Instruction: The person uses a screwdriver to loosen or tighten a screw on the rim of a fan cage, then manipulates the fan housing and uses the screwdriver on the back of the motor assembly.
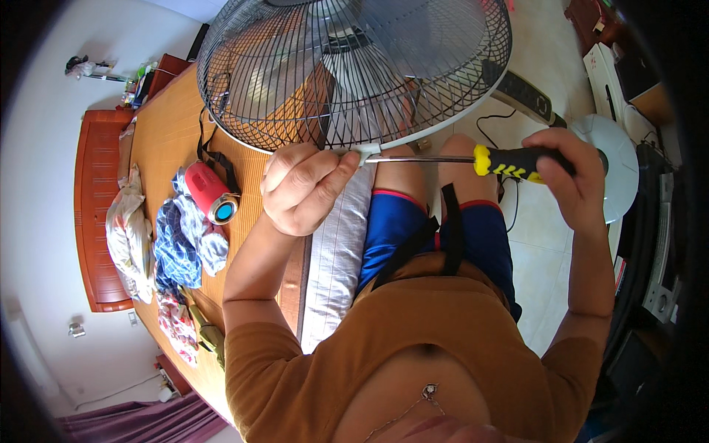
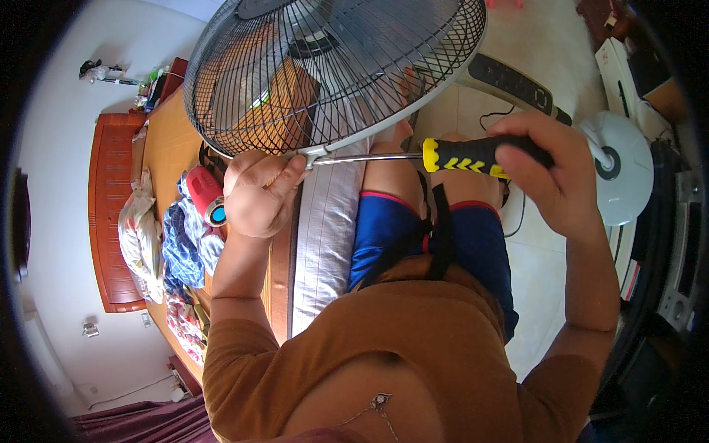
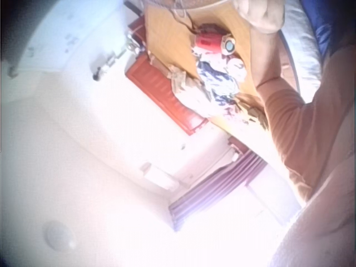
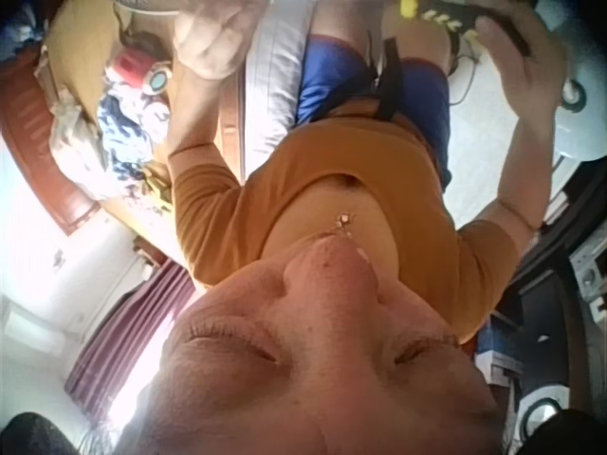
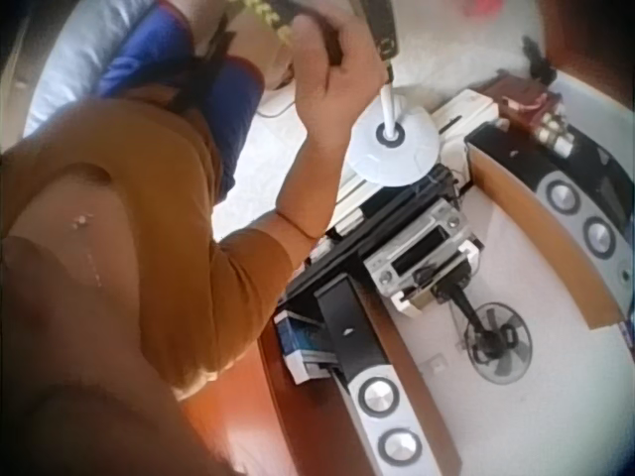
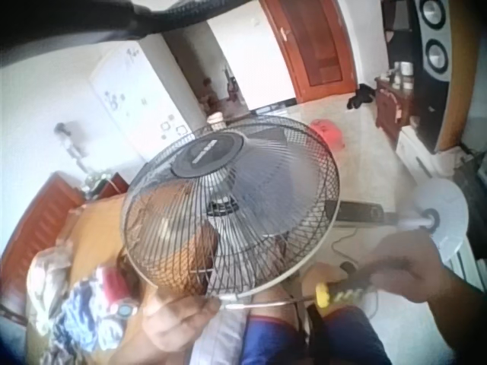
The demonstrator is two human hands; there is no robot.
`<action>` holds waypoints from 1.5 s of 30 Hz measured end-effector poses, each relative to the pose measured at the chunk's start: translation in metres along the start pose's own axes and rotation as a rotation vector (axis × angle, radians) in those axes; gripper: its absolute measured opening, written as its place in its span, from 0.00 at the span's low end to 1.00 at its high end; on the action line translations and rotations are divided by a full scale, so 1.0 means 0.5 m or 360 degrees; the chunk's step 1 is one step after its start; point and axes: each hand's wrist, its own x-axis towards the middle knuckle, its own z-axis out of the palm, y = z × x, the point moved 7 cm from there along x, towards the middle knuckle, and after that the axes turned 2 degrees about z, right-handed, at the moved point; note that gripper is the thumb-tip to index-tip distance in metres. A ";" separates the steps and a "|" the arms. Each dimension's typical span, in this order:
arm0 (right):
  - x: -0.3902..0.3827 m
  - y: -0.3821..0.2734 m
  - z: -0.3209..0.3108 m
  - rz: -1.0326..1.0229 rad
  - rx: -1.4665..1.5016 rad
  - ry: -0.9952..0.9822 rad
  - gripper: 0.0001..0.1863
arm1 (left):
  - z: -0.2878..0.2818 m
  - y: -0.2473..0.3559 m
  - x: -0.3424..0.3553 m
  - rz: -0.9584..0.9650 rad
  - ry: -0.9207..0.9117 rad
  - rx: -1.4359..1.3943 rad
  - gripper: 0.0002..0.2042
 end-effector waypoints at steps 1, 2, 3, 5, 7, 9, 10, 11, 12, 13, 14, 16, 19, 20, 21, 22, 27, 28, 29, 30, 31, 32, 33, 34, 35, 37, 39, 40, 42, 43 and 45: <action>0.004 -0.002 -0.002 -0.0003 -0.0002 0.0004 0.15 | -0.001 0.001 0.003 0.0047 0.0020 0.0028 0.13; 0.002 0.050 0.008 0.0632 0.0326 -0.0108 0.14 | 0.000 0.000 0.005 0.0052 0.0023 0.0029 0.13; -0.021 0.089 0.027 0.1264 0.0656 -0.0218 0.13 | -0.003 -0.002 0.006 0.0070 0.0073 0.0024 0.13; -0.014 0.075 0.025 0.1255 0.0703 -0.0436 0.13 | -0.005 -0.008 0.009 0.0095 0.0127 0.0021 0.13; -0.027 0.067 0.048 0.1256 0.0754 -0.0666 0.13 | -0.008 -0.013 0.008 0.0079 0.0175 -0.0006 0.13; -0.003 0.009 0.012 0.0258 0.0360 -0.0073 0.17 | -0.005 -0.008 0.009 0.0090 0.0126 -0.0015 0.13; -0.001 0.011 0.007 0.0258 0.0363 -0.0070 0.17 | -0.002 -0.004 0.010 0.0102 0.0079 -0.0023 0.13; 0.004 -0.014 -0.007 -0.0061 0.0023 -0.0031 0.19 | -0.002 -0.002 0.009 0.0105 0.0093 0.0014 0.13; 0.004 -0.040 -0.011 -0.0377 -0.0314 0.0002 0.22 | -0.002 -0.001 0.007 0.0102 0.0088 0.0014 0.13; 0.007 -0.041 -0.012 -0.0375 -0.0309 -0.0002 0.22 | -0.002 -0.001 0.005 0.0089 0.0082 0.0005 0.13; 0.008 -0.056 -0.009 -0.0516 -0.0550 0.0033 0.22 | -0.003 -0.001 0.002 0.0076 0.0076 -0.0005 0.13; 0.007 -0.075 -0.009 -0.0655 -0.0791 0.0066 0.22 | 0.000 -0.001 -0.008 -0.0040 -0.0131 0.0039 0.12; 0.005 -0.070 -0.004 -0.0571 -0.0739 -0.0082 0.20 | 0.009 -0.005 -0.003 -0.0068 -0.0202 0.0101 0.10; 0.004 -0.053 -0.003 -0.0491 -0.0592 -0.0174 0.19 | 0.001 0.001 0.002 0.0019 -0.0069 0.0125 0.09; 0.010 -0.037 -0.002 -0.0417 -0.0440 -0.0262 0.17 | 0.005 -0.004 0.004 0.0019 -0.0071 0.0128 0.09; 0.021 -0.037 -0.009 -0.0420 -0.0438 -0.0262 0.17 | 0.005 -0.001 0.006 0.0088 -0.0026 0.0056 0.09; 0.017 0.039 0.042 0.0908 0.0577 -0.0753 0.15 | -0.009 -0.017 -0.002 0.0044 0.0138 0.0001 0.13; 0.015 0.028 0.047 0.0763 0.0536 -0.0759 0.15 | -0.011 -0.017 0.001 0.0044 0.0147 0.0013 0.13; 0.016 0.013 0.048 0.0609 0.0487 -0.0750 0.15 | -0.010 -0.015 0.005 0.0050 0.0150 -0.0008 0.13; 0.020 0.002 0.024 0.0423 0.0374 -0.0395 0.16 | -0.006 -0.013 0.005 0.0052 0.0138 -0.0038 0.14; 0.022 -0.011 -0.004 0.0238 0.0257 -0.0040 0.18 | -0.005 -0.011 0.006 0.0050 0.0131 -0.0059 0.14; 0.022 -0.007 -0.009 0.0240 0.0263 -0.0041 0.18 | -0.005 -0.011 0.005 0.0049 0.0125 -0.0060 0.14; 0.022 -0.025 -0.016 -0.0039 0.0030 -0.0086 0.19 | -0.005 -0.009 0.002 0.0062 0.0123 -0.0049 0.14; 0.018 -0.043 -0.014 -0.0319 -0.0202 -0.0129 0.20 | -0.005 -0.008 -0.001 0.0075 0.0120 -0.0039 0.14; 0.014 -0.047 -0.013 -0.0393 -0.0329 -0.0037 0.21 | -0.008 -0.006 -0.003 0.0081 0.0116 0.0015 0.13; 0.013 -0.057 -0.013 -0.0467 -0.0482 0.0014 0.19 | -0.007 -0.003 -0.004 0.0069 0.0107 -0.0013 0.13; 0.010 -0.063 -0.012 -0.0545 -0.0626 0.0055 0.17 | -0.004 -0.005 -0.006 0.0048 0.0090 -0.0034 0.13; 0.011 -0.045 -0.006 -0.0371 -0.0435 -0.0098 0.14 | -0.004 -0.008 -0.006 0.0053 0.0118 -0.0025 0.13; 0.009 -0.023 0.006 -0.0201 -0.0246 -0.0250 0.12 | -0.007 -0.008 -0.007 0.0057 0.0149 -0.0011 0.13; 0.006 0.026 0.015 0.0297 0.0134 -0.0302 0.14 | -0.006 -0.011 -0.005 0.0027 0.0123 -0.0059 0.14; -0.008 0.055 0.038 0.0974 0.0717 -0.0576 0.22 | -0.012 -0.016 0.001 -0.0038 0.0130 -0.0089 0.17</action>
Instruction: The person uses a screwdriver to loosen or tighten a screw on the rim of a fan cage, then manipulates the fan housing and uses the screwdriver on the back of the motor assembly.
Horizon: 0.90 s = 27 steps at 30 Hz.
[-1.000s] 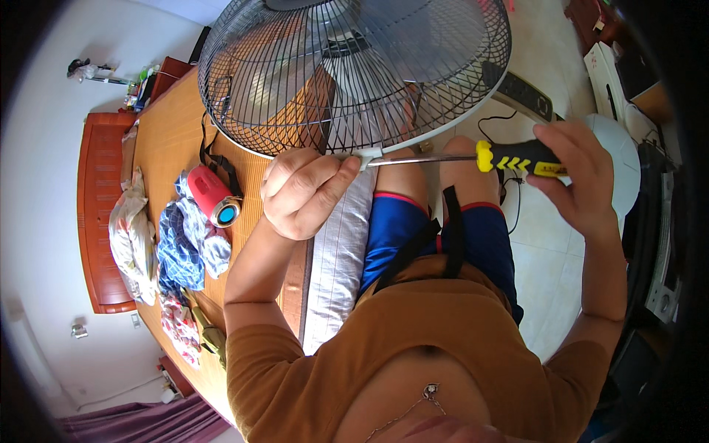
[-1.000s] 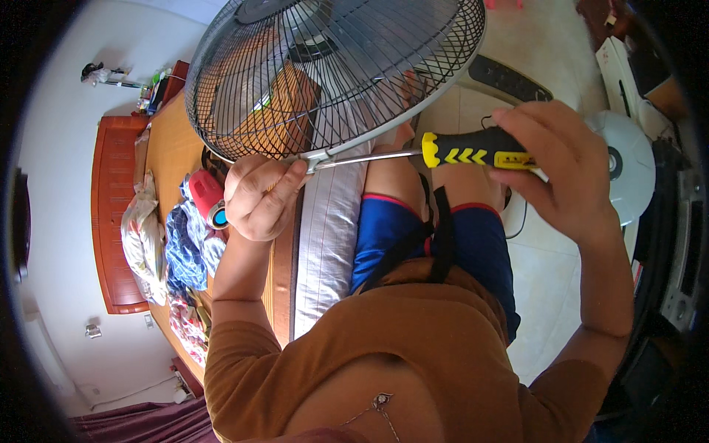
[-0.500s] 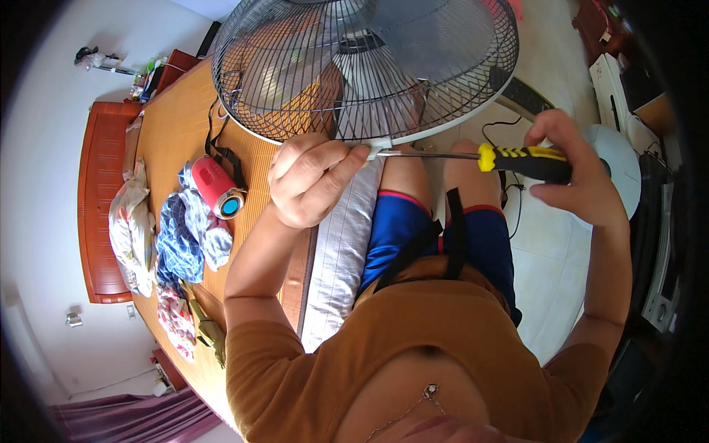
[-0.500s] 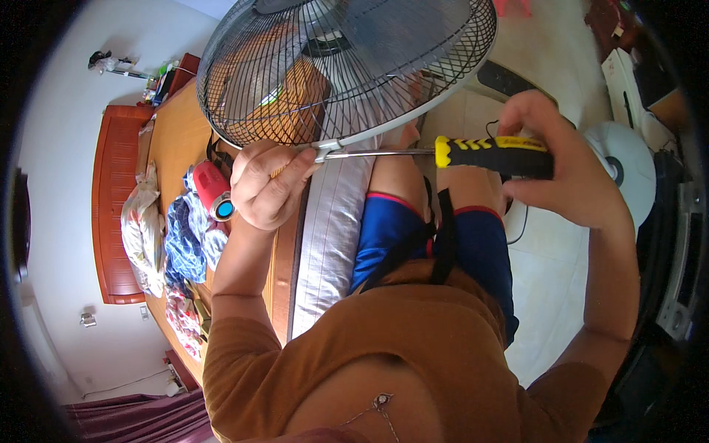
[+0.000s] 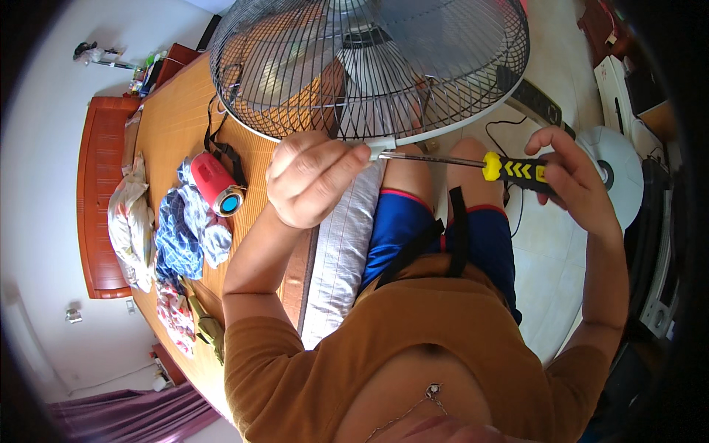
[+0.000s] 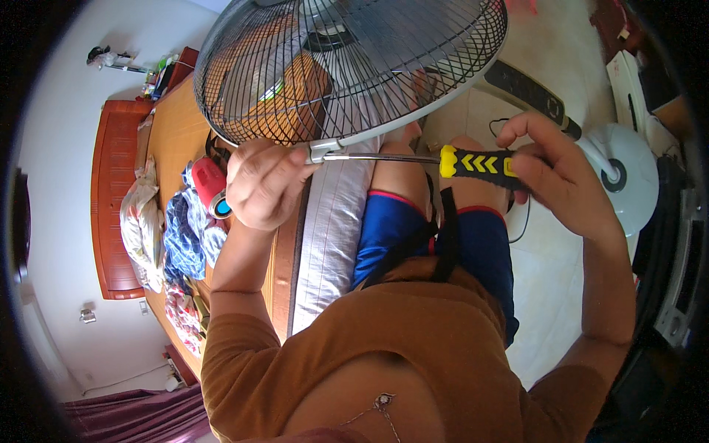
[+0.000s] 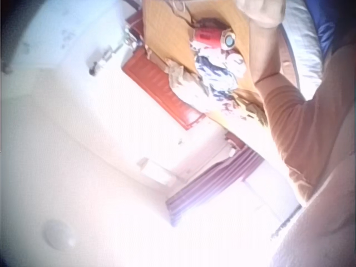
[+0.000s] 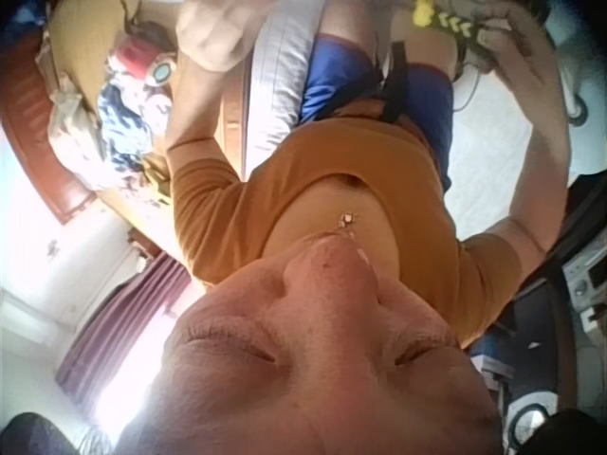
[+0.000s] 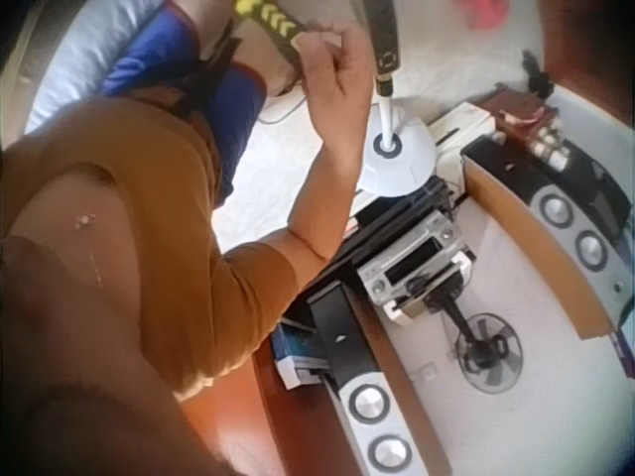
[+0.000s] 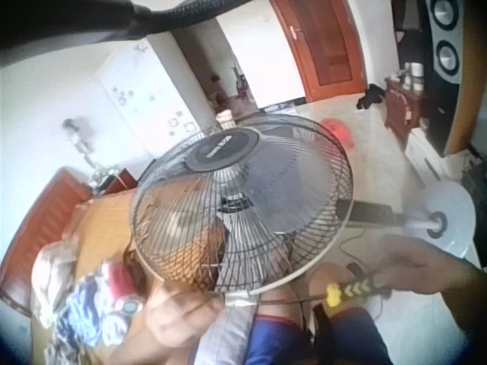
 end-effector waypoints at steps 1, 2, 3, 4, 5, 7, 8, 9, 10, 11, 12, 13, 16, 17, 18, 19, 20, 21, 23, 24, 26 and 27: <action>0.003 0.002 0.003 -0.0005 -0.0012 -0.0012 0.22 | 0.002 -0.004 -0.001 -0.0007 0.0005 0.0015 0.17; 0.002 -0.007 0.006 -0.0214 -0.0138 0.0009 0.25 | 0.002 -0.008 -0.003 0.0020 0.0074 0.0005 0.16; -0.004 -0.023 0.011 -0.0424 -0.0267 0.0027 0.28 | -0.001 -0.010 -0.005 0.0046 0.0146 -0.0003 0.15; -0.012 -0.038 0.005 -0.0401 -0.0394 0.0145 0.30 | 0.000 -0.008 -0.005 0.0055 0.0133 -0.0009 0.15; -0.014 -0.040 0.007 -0.0408 -0.0409 0.0130 0.30 | -0.001 -0.007 -0.005 0.0046 0.0141 0.0009 0.15; -0.026 -0.042 -0.016 -0.0451 -0.0560 0.0419 0.27 | 0.002 -0.005 -0.011 0.0059 0.0144 -0.0025 0.14; -0.029 -0.046 -0.015 -0.0497 -0.0506 0.0452 0.26 | 0.002 -0.007 -0.014 0.0056 0.0130 -0.0019 0.14; -0.028 -0.044 -0.013 -0.0498 -0.0518 0.0442 0.26 | 0.001 -0.008 -0.015 0.0046 0.0138 -0.0010 0.14; -0.029 -0.047 -0.014 -0.0559 -0.0593 0.0505 0.24 | 0.000 -0.007 -0.015 0.0054 0.0148 -0.0014 0.14; -0.031 -0.053 -0.017 -0.0620 -0.0667 0.0567 0.23 | -0.001 -0.006 -0.015 0.0062 0.0158 -0.0018 0.15; -0.030 -0.054 -0.017 -0.0621 -0.0680 0.0557 0.23 | -0.001 -0.007 -0.016 0.0052 0.0167 -0.0009 0.15; -0.032 -0.063 -0.015 -0.0714 -0.0701 0.0539 0.22 | -0.002 -0.006 -0.018 0.0056 0.0187 -0.0009 0.15; -0.035 -0.063 -0.015 -0.0770 -0.0772 0.0549 0.21 | -0.003 -0.007 -0.024 0.0059 0.0259 0.0008 0.14; -0.035 -0.058 -0.016 -0.0730 -0.0812 0.0592 0.21 | -0.008 -0.006 -0.028 0.0070 0.0306 0.0014 0.14; -0.037 -0.056 -0.015 -0.0731 -0.0827 0.0585 0.21 | -0.012 -0.007 -0.028 0.0061 0.0318 0.0021 0.14; -0.038 -0.054 -0.015 -0.0725 -0.0814 0.0599 0.22 | -0.012 -0.007 -0.027 0.0060 0.0258 0.0074 0.15; -0.039 -0.051 -0.014 -0.0719 -0.0800 0.0613 0.22 | -0.010 -0.008 -0.027 0.0059 0.0197 0.0128 0.17; -0.043 -0.051 -0.005 -0.0725 -0.0823 0.0599 0.22 | -0.010 -0.009 -0.029 0.0046 0.0215 0.0143 0.17; -0.051 -0.050 0.002 -0.0776 -0.0492 0.0641 0.23 | -0.009 -0.013 -0.031 0.0006 0.0291 0.0182 0.10; -0.055 -0.063 0.001 -0.1045 -0.0764 0.0667 0.24 | -0.008 -0.010 -0.030 0.0005 0.0293 0.0167 0.09; -0.058 -0.074 -0.004 -0.1056 -0.0915 0.0615 0.24 | -0.008 -0.008 -0.033 0.0023 0.0346 0.0166 0.09; -0.059 -0.077 -0.001 -0.1057 -0.1036 0.0585 0.24 | -0.007 -0.008 -0.035 0.0060 0.0374 0.0144 0.10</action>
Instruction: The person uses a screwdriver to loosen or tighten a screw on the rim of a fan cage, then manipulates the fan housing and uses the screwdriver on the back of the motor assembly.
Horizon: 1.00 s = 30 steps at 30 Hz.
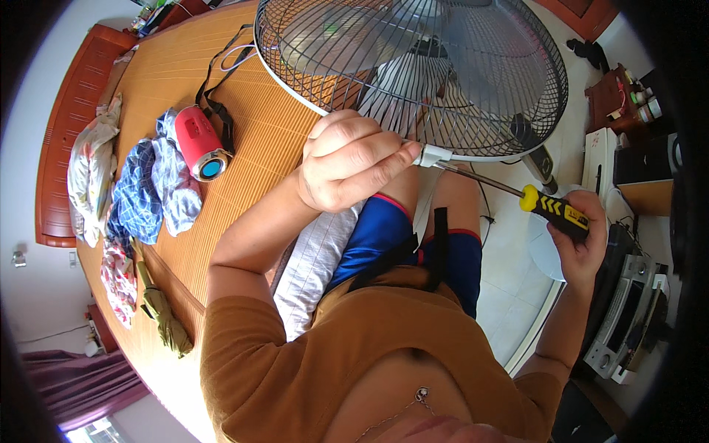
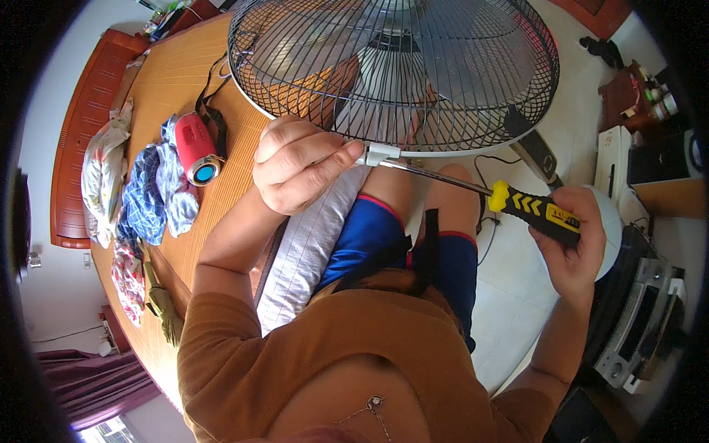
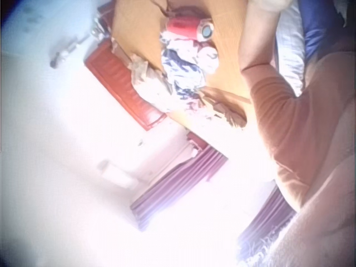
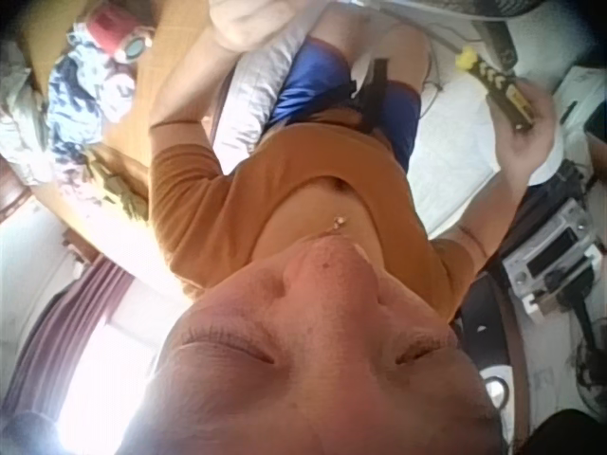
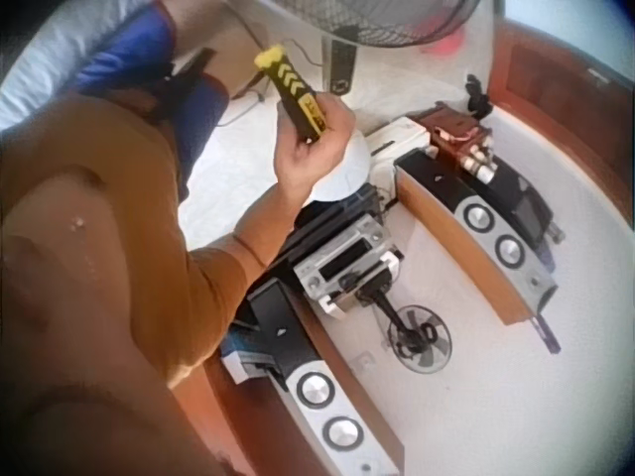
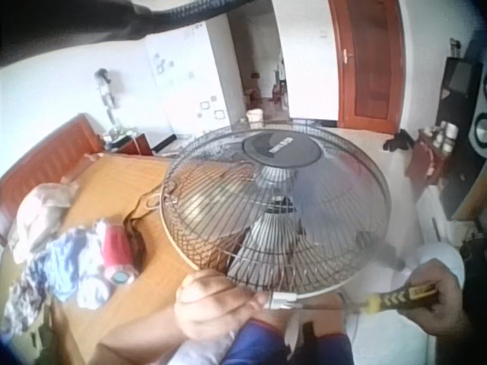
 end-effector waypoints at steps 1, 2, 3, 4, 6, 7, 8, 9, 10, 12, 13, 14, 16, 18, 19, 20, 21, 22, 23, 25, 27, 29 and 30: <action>0.007 -0.010 -0.001 0.0028 -0.0050 0.0027 0.22 | 0.000 -0.003 -0.002 -0.0007 0.0014 0.0005 0.10; 0.015 -0.020 -0.005 0.0023 -0.0063 0.0019 0.22 | 0.000 -0.002 -0.002 0.0023 0.0011 -0.0011 0.09; 0.021 -0.022 -0.002 0.0113 -0.0015 -0.0100 0.20 | 0.000 0.000 -0.002 0.0058 0.0006 -0.0034 0.09; 0.025 -0.020 0.003 0.0204 0.0034 -0.0218 0.17 | 0.001 -0.001 -0.002 0.0055 0.0017 -0.0035 0.09; 0.032 0.005 -0.006 0.0254 0.0108 -0.0254 0.16 | 0.004 -0.001 0.001 0.0090 0.0023 -0.0088 0.07; 0.019 0.056 0.005 0.0893 0.0534 -0.0333 0.17 | 0.004 0.001 0.004 0.0099 0.0028 -0.0091 0.07; -0.010 0.089 0.025 0.1528 0.0965 -0.0402 0.18 | 0.004 -0.001 0.006 0.0065 0.0018 -0.0076 0.08; 0.001 0.074 0.044 0.1512 0.1169 -0.0558 0.20 | 0.003 -0.005 0.009 0.0035 0.0003 -0.0052 0.09; 0.003 0.067 0.050 0.1500 0.1170 -0.0551 0.20 | -0.001 -0.005 0.013 0.0047 0.0006 -0.0048 0.09; 0.029 0.041 0.044 0.0981 0.0892 -0.0425 0.24 | -0.001 -0.007 0.020 0.0033 -0.0078 -0.0100 0.12; 0.028 0.044 0.040 0.0840 0.1028 -0.0503 0.30 | 0.001 -0.005 0.020 0.0064 -0.0095 -0.0118 0.14; 0.025 0.047 0.047 0.0838 0.1030 -0.0503 0.30 | 0.001 -0.003 0.016 0.0066 -0.0097 -0.0116 0.14; 0.038 0.020 0.012 0.0316 0.0419 -0.0088 0.30 | 0.012 -0.006 0.010 -0.0027 -0.0190 -0.0107 0.13; 0.039 0.000 -0.001 0.0144 0.0236 -0.0026 0.28 | 0.013 -0.006 0.013 -0.0036 -0.0189 -0.0100 0.12; 0.039 -0.019 -0.009 -0.0032 0.0052 0.0028 0.26 | 0.013 -0.006 0.014 -0.0049 -0.0188 -0.0086 0.11; 0.041 -0.026 -0.009 -0.0028 0.0055 0.0033 0.26 | 0.012 -0.003 0.010 -0.0045 -0.0191 -0.0091 0.11; 0.041 -0.051 -0.011 -0.0197 -0.0226 0.0103 0.23 | 0.016 -0.002 0.004 -0.0078 -0.0256 -0.0112 0.10; 0.038 -0.071 -0.012 -0.0364 -0.0508 0.0173 0.20 | 0.013 0.001 0.007 -0.0013 -0.0150 -0.0077 0.10; 0.038 -0.070 -0.014 -0.0359 -0.0504 0.0177 0.20 | 0.009 0.004 0.012 0.0048 -0.0044 -0.0035 0.10; 0.035 -0.060 -0.005 -0.0295 -0.0386 -0.0009 0.16 | 0.011 0.004 0.014 0.0064 -0.0049 -0.0045 0.10; 0.044 0.006 0.007 0.0415 0.0067 -0.0090 0.16 | 0.013 0.004 0.013 0.0086 -0.0054 -0.0051 0.10; 0.023 0.068 0.035 0.1235 0.0652 -0.0314 0.18 | 0.013 0.005 0.012 0.0120 -0.0034 -0.0037 0.10; 0.018 0.076 0.038 0.1375 0.0757 -0.0453 0.22 | 0.010 0.003 0.015 0.0134 -0.0035 -0.0048 0.10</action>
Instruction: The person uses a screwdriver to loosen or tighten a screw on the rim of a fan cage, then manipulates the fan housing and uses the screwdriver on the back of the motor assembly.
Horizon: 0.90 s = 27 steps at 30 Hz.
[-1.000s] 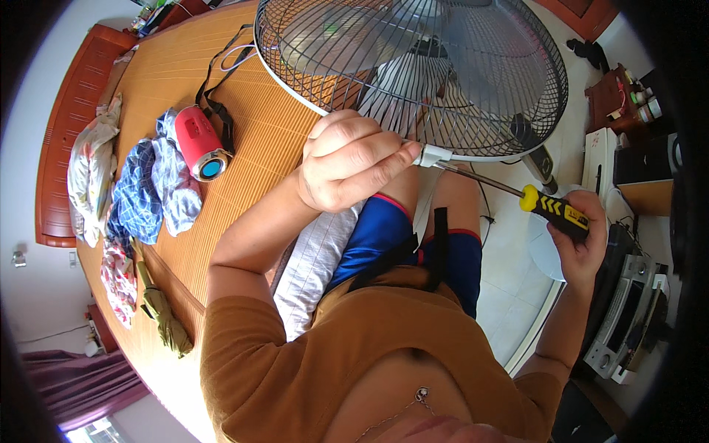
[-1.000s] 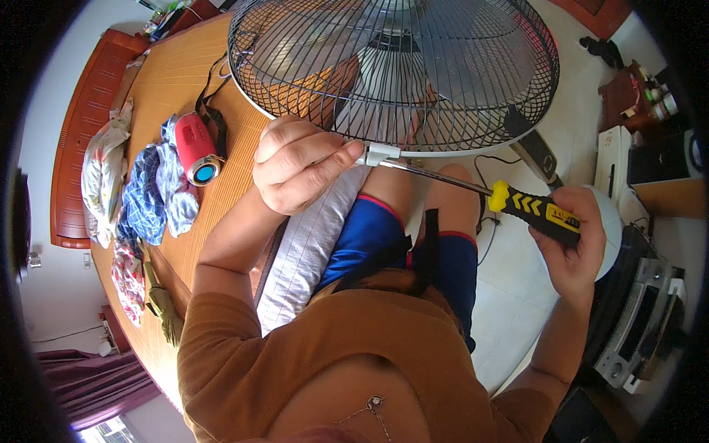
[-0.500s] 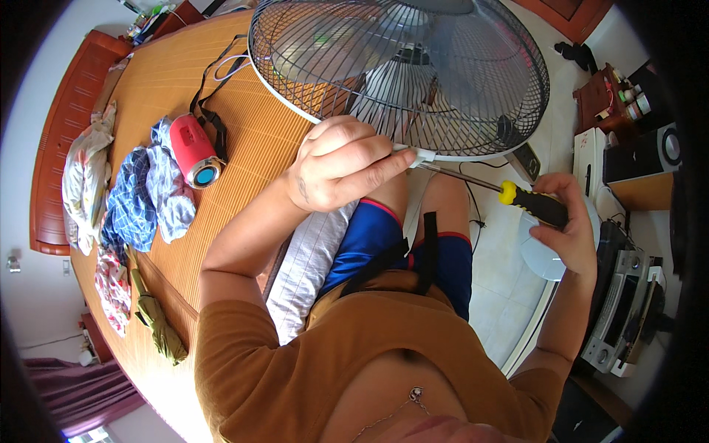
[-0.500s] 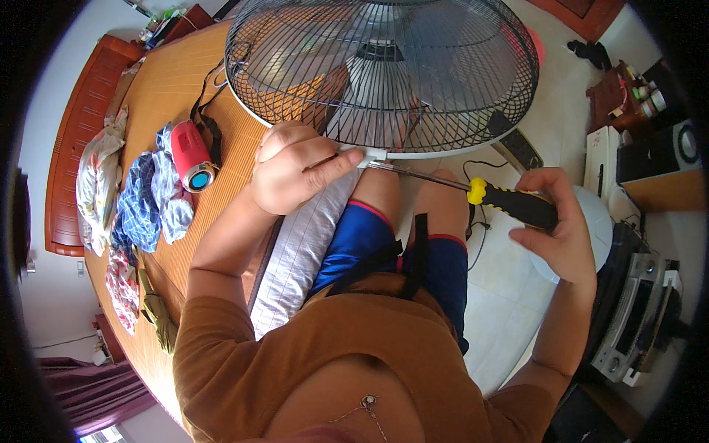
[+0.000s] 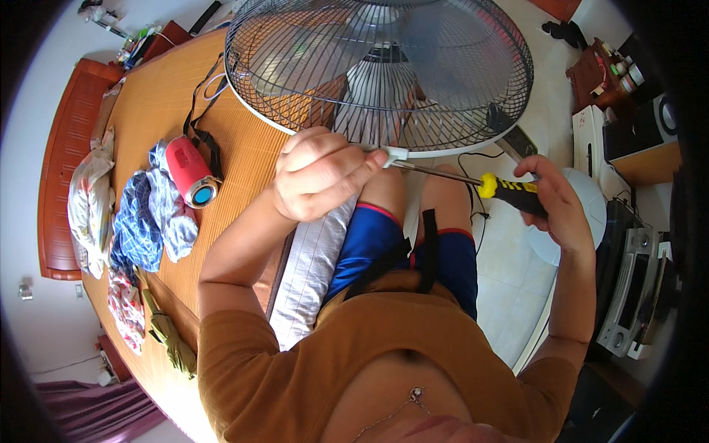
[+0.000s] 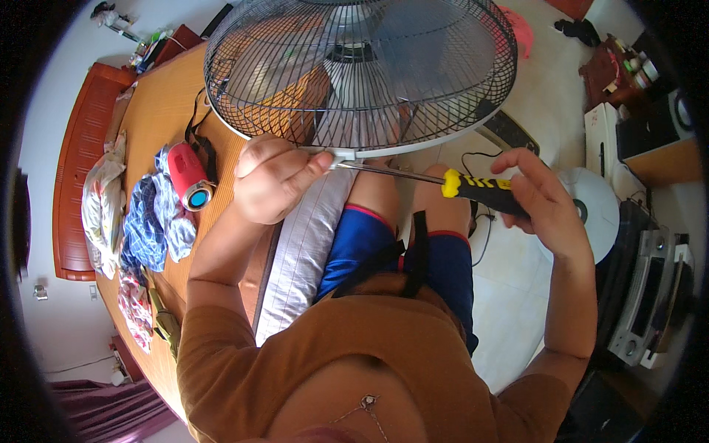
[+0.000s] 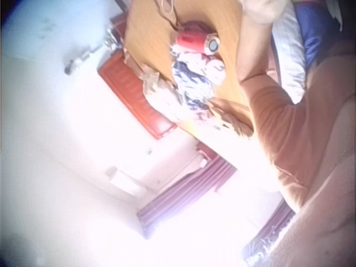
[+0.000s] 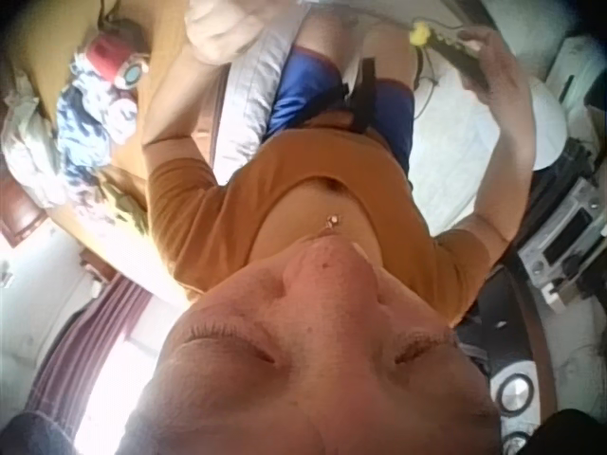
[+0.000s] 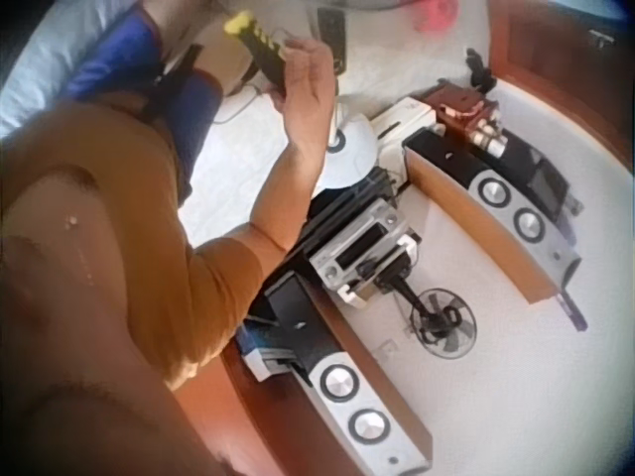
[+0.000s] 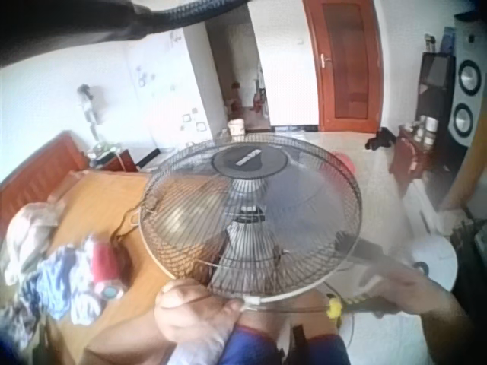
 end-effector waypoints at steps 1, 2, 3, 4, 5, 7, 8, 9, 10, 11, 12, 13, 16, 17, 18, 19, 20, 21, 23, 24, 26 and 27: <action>0.002 -0.014 0.013 -0.0206 -0.0029 -0.0178 0.25 | 0.002 -0.004 0.002 -0.0034 -0.0105 0.0002 0.10; -0.004 -0.027 0.026 -0.0412 -0.0060 -0.0356 0.30 | 0.008 -0.006 0.004 -0.0068 -0.0211 0.0004 0.10; -0.012 -0.032 0.017 -0.0459 -0.0108 -0.0304 0.37 | 0.010 -0.004 0.004 -0.0068 -0.0238 -0.0008 0.08; -0.018 -0.025 0.020 -0.0464 -0.0107 -0.0294 0.37 | 0.011 -0.001 0.006 -0.0058 -0.0234 -0.0011 0.08; -0.027 -0.032 0.008 -0.0686 -0.0131 -0.0064 0.35 | 0.009 0.003 0.009 -0.0036 -0.0155 -0.0002 0.09; -0.039 -0.040 -0.008 -0.0905 -0.0146 0.0171 0.34 | 0.006 0.007 0.009 -0.0021 -0.0103 -0.0004 0.09; -0.059 -0.063 -0.006 -0.1220 -0.0474 0.0316 0.31 | 0.004 0.009 0.006 -0.0015 -0.0104 -0.0008 0.09; -0.081 -0.084 0.004 -0.1533 -0.0810 0.0457 0.27 | 0.005 0.008 0.002 -0.0042 -0.0161 -0.0001 0.09; -0.084 -0.085 0.007 -0.1539 -0.0808 0.0457 0.27 | 0.007 0.006 0.000 -0.0070 -0.0217 0.0007 0.09; -0.095 -0.087 0.007 -0.1578 -0.0833 0.0549 0.22 | 0.008 0.006 0.002 -0.0067 -0.0220 0.0012 0.09; -0.105 -0.091 0.007 -0.1608 -0.0863 0.0642 0.16 | 0.008 0.009 0.005 -0.0053 -0.0197 0.0026 0.09; -0.107 -0.097 0.010 -0.1607 -0.0867 0.0639 0.16 | 0.008 0.012 0.005 -0.0041 -0.0176 0.0040 0.09; -0.092 -0.100 0.012 -0.1437 -0.0799 0.0554 0.08 | 0.006 0.006 0.001 0.0006 -0.0172 0.0046 0.10; -0.047 -0.057 -0.003 -0.0859 -0.0454 0.0333 0.08 | 0.003 0.009 -0.001 0.0011 -0.0196 0.0048 0.09; -0.017 -0.009 -0.003 -0.0302 -0.0110 0.0108 0.09 | 0.002 0.008 0.005 0.0022 -0.0207 0.0073 0.09; -0.014 -0.008 0.011 -0.0296 0.0023 -0.0105 0.13 | 0.000 0.008 0.013 0.0028 -0.0150 0.0045 0.08; -0.019 -0.016 0.014 -0.0319 0.0024 -0.0124 0.13 | -0.004 0.007 0.019 0.0034 -0.0095 0.0017 0.07; -0.032 -0.020 0.018 -0.0283 0.0127 -0.0184 0.16 | -0.003 0.006 0.021 0.0026 -0.0105 -0.0001 0.07; -0.045 -0.030 0.020 -0.0529 0.0140 -0.0360 0.27 | -0.003 0.004 0.021 0.0022 -0.0117 0.0002 0.07; -0.048 -0.023 0.029 -0.0531 0.0139 -0.0373 0.27 | -0.003 0.003 0.020 0.0022 -0.0123 -0.0013 0.08; -0.062 -0.012 0.011 -0.0607 0.0045 0.0041 0.30 | -0.005 0.004 0.015 0.0036 -0.0150 -0.0002 0.09; -0.073 0.001 0.001 -0.0554 -0.0002 -0.0047 0.27 | -0.003 0.005 0.017 0.0032 -0.0157 0.0001 0.09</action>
